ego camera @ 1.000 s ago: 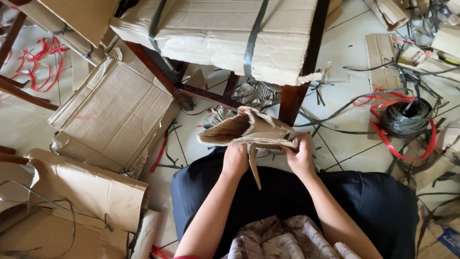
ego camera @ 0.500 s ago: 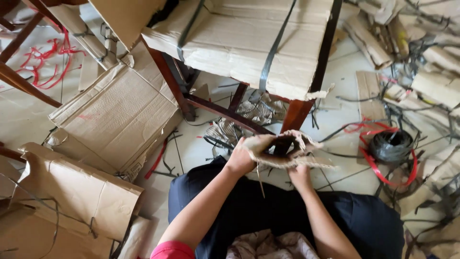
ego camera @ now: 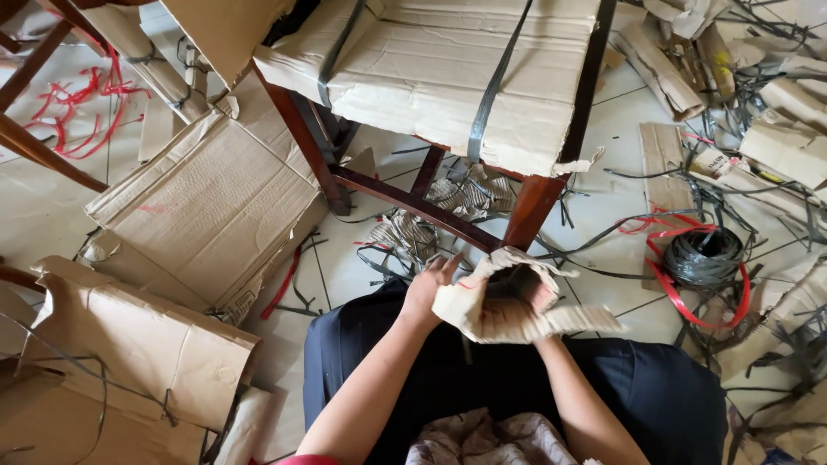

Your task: The person sits on the floor and uses scissors to cut a black plastic tie. They then fold a piece of corrugated cardboard into a cylindrical shape and secure it by threading and tying the plastic tie around it. The person trims the excess tie and continues to adjust the cardboard structure.

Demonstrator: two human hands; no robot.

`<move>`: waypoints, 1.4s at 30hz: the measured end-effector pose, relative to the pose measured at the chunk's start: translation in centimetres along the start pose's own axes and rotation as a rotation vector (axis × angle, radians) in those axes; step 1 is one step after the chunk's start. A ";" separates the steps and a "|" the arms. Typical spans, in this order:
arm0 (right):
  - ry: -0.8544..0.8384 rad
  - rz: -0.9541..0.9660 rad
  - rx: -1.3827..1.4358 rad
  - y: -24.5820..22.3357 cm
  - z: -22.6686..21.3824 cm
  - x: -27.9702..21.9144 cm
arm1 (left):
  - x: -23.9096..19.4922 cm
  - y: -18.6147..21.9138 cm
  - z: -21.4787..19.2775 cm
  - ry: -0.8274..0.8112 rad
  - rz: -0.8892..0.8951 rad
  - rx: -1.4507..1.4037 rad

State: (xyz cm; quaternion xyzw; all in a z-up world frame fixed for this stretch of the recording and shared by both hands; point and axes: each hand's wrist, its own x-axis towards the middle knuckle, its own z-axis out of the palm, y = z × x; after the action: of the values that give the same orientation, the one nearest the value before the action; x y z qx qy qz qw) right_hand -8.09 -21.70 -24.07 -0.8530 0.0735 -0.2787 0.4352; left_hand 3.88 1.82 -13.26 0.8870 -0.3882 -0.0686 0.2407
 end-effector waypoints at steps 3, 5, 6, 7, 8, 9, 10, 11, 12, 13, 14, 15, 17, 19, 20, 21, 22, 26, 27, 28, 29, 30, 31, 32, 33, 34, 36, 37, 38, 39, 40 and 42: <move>-0.009 -0.020 -0.014 1.0 -0.9 -0.9 | -0.5 4.1 -4.2 0.049 0.087 0.000; -0.021 -0.038 -0.030 1.9 -1.1 -0.9 | 0.4 5.0 -2.0 0.167 -0.015 -0.067; -0.019 -0.032 -0.028 -1.4 -1.9 0.0 | 0.0 7.9 -6.4 0.161 -0.015 -0.065; -0.009 -0.250 -0.481 -4.6 -2.7 0.9 | -1.1 10.1 -11.3 0.174 0.167 -0.430; -0.001 -0.468 -0.933 -7.8 -3.4 1.9 | -3.3 11.8 -16.2 0.181 0.349 -0.794; 0.000 -0.463 -0.930 -7.8 -3.2 1.3 | -2.3 10.5 -13.4 0.176 0.347 -0.792; -0.022 -0.306 -0.715 -7.8 -3.2 0.8 | -1.3 9.3 -10.6 0.231 0.439 -0.978; -0.041 -0.152 -0.498 -7.8 -3.1 0.3 | -0.3 8.1 -7.8 0.287 0.531 -1.164; -0.039 -0.151 -0.500 -7.7 -3.2 -0.1 | 0.0 8.8 -8.5 0.285 0.533 -1.165; -0.066 0.072 -0.173 -7.6 -3.3 -0.5 | 0.3 9.6 -9.3 0.258 0.534 -1.101; -0.093 0.291 0.157 -7.5 -3.3 -0.9 | 0.5 10.3 -10.1 0.233 0.533 -1.036; -0.093 0.290 0.157 -8.4 -3.7 -0.4 | 0.4 10.9 -11.1 0.235 0.533 -1.036; 0.010 0.059 0.544 -10.0 -4.5 0.5 | 0.2 12.2 -13.1 0.059 0.411 -0.995; -0.057 0.121 0.693 -13.6 -6.7 2.8 | 0.5 13.2 -16.0 -0.091 0.394 -0.837; -0.131 0.184 0.839 -15.4 -7.8 3.8 | 0.6 13.7 -17.4 -0.235 0.372 -0.680; -0.128 0.186 0.844 -14.7 -7.7 3.4 | 1.2 14.1 -15.6 -0.239 0.369 -0.677; -0.123 0.222 0.819 -14.4 -7.6 3.2 | 1.7 14.5 -13.7 -0.432 0.382 -1.178; -0.111 0.352 0.717 -12.9 -6.2 2.9 | 2.3 12.4 -12.7 -0.589 0.367 -1.392; -0.111 0.384 0.691 -12.3 -5.7 2.8 | 2.1 12.9 -12.6 -0.586 0.362 -1.391; -0.110 0.417 0.661 -11.5 -5.3 2.7 | 1.9 13.3 -12.3 -0.567 0.412 -1.357; -0.109 0.449 0.632 -10.8 -4.8 2.5 | 1.7 13.8 -12.0 -0.548 0.461 -1.322; -0.107 0.485 0.601 -10.1 -4.6 2.3 | 2.0 13.7 -11.7 -0.550 0.457 -1.326; -0.104 0.520 0.569 -9.4 -4.3 2.1 | 2.3 13.7 -11.3 -0.453 0.563 -1.207; -0.097 0.555 0.538 -8.7 -4.0 1.9 | 2.7 13.6 -10.9 -0.359 0.666 -1.082; -0.090 0.590 0.506 -8.1 -3.9 1.7 | 2.4 13.8 -10.7 -0.365 0.666 -1.084; -0.083 0.626 0.474 -7.6 -3.8 1.5 | 2.1 14.0 -10.5 -0.266 0.721 -1.070; -0.070 0.695 0.411 -6.4 -3.8 1.1 | 2.0 13.2 -9.6 -0.171 0.774 -1.055; -0.063 0.728 0.380 -6.0 -3.8 1.0 | 2.3 12.2 -9.0 -0.033 0.940 -0.930; -0.058 0.763 0.349 -5.8 -3.2 1.1 | 2.3 11.1 -8.3 0.105 1.094 -0.799; -0.057 0.769 0.350 -7.3 -3.4 1.2 | 2.4 11.0 -8.5 0.100 1.092 -0.802; -0.095 0.660 0.267 -8.8 -3.5 1.5 | 2.5 10.9 -8.7 -0.016 1.045 -0.888; -0.140 0.551 0.184 -11.9 -2.6 2.4 | 2.7 10.7 -9.5 -0.128 0.989 -0.973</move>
State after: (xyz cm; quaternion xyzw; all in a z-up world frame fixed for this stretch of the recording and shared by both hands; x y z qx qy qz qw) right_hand -8.91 -17.08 -12.53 -0.7749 0.2465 -0.0960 0.5741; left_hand 1.64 -2.77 0.40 0.3918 -0.6852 -0.1691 0.5903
